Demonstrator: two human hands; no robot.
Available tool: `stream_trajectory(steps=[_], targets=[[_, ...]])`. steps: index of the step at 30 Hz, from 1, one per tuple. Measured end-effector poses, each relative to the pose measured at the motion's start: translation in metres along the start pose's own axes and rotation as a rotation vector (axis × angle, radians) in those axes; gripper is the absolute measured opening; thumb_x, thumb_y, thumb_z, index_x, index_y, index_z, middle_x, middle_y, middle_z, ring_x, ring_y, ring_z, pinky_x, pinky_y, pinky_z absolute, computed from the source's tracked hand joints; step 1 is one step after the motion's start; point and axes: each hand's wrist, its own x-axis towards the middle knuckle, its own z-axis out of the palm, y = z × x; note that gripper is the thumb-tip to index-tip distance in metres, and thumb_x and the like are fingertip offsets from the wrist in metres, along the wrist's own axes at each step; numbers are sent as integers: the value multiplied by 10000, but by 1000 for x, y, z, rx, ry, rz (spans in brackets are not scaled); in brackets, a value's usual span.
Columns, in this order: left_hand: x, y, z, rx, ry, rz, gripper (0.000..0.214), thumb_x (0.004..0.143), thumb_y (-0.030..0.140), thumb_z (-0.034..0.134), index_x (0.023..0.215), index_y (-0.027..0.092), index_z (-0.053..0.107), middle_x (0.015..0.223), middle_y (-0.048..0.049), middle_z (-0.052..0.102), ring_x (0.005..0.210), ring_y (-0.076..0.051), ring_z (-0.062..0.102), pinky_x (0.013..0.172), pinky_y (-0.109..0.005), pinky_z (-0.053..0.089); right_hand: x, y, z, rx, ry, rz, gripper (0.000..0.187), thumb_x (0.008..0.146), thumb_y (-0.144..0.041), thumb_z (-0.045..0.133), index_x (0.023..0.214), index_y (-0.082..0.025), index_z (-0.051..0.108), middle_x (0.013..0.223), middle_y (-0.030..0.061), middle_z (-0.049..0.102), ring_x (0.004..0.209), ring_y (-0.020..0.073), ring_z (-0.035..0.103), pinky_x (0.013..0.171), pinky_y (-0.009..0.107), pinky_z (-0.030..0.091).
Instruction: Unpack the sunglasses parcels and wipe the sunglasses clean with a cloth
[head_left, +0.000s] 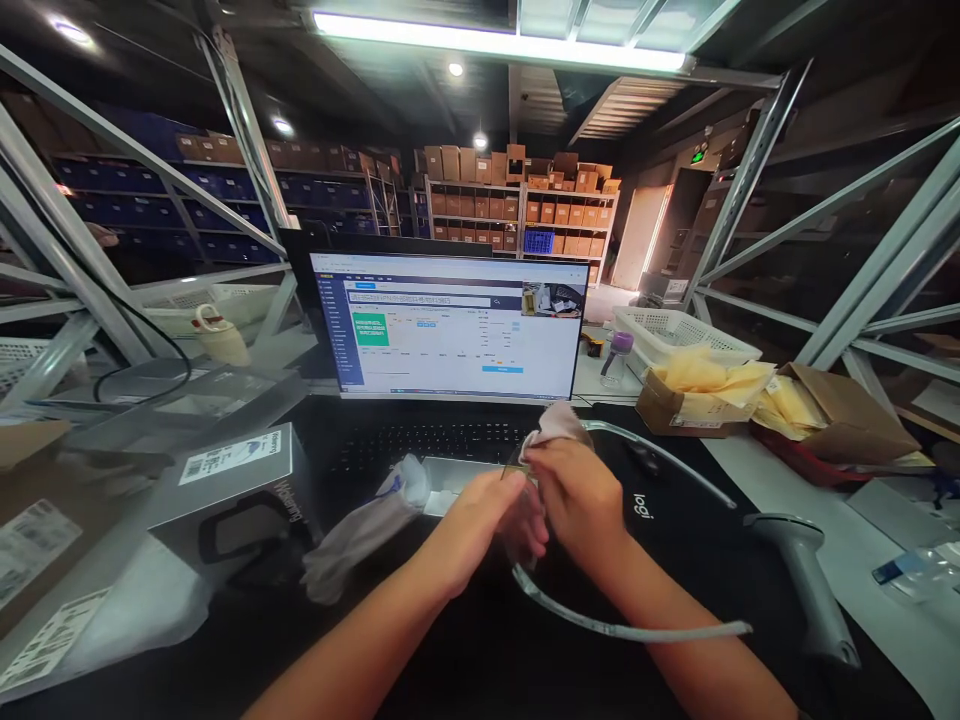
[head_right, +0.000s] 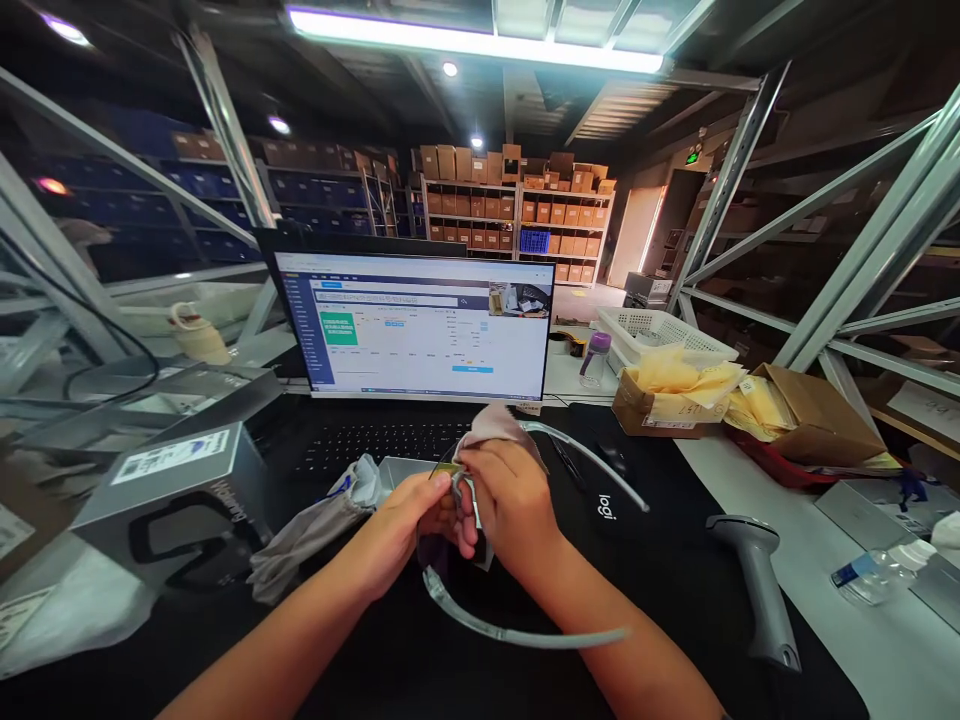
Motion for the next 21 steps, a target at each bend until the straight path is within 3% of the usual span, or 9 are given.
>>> stream_trajectory(steps=[3, 7, 11, 13, 15, 18, 21], targets=[[-1, 3, -1, -3, -4, 2, 514, 885, 628, 539, 806, 124, 597, 675, -91, 678, 570, -185, 651, 576, -274, 500, 0, 1, -2, 52, -72, -70, 221, 952, -68, 538, 1077, -182, 678, 978, 83, 728, 937, 188, 679, 838, 336, 579], [-1, 5, -2, -26, 17, 5, 480, 901, 585, 533, 796, 121, 601, 680, -92, 681, 579, -182, 656, 589, -269, 501, -2, 8, -5, -141, -65, -98, 235, 947, -37, 523, 1109, -122, 671, 1014, 137, 719, 981, 224, 659, 881, 373, 563], [-1, 8, -6, -94, 24, 46, 467, 904, 561, 543, 792, 114, 617, 685, -89, 679, 593, -187, 660, 616, -283, 517, -3, 14, -4, -277, -48, -22, 232, 954, -51, 501, 1079, -115, 686, 989, 149, 723, 986, 246, 660, 909, 403, 546], [-2, 11, -10, -146, 36, 74, 465, 898, 567, 553, 807, 118, 625, 693, -83, 680, 604, -192, 662, 632, -296, 531, -1, 19, -7, -239, -71, 61, 225, 960, -84, 497, 1029, -145, 702, 964, 129, 730, 956, 243, 666, 889, 402, 544], [-3, 16, -14, -204, 58, 102, 460, 890, 573, 565, 816, 124, 629, 695, -73, 676, 612, -190, 658, 648, -300, 539, 1, 26, -12, -98, -84, 216, 195, 946, -122, 526, 952, -182, 711, 934, 96, 736, 898, 226, 676, 826, 370, 550], [-6, 24, -21, -293, 70, 142, 462, 864, 586, 596, 802, 130, 631, 685, -62, 659, 616, -183, 644, 650, -299, 545, 4, 37, -19, 310, 15, 604, 57, 868, -242, 670, 890, -210, 713, 878, 46, 733, 783, 187, 674, 701, 300, 543], [-7, 29, -23, -367, 45, 167, 446, 840, 576, 633, 800, 132, 639, 683, -56, 649, 618, -176, 632, 644, -295, 552, 6, 45, -19, 801, 254, 977, 285, 698, -351, 850, 910, -217, 713, 841, 13, 719, 711, 150, 646, 647, 262, 532]])
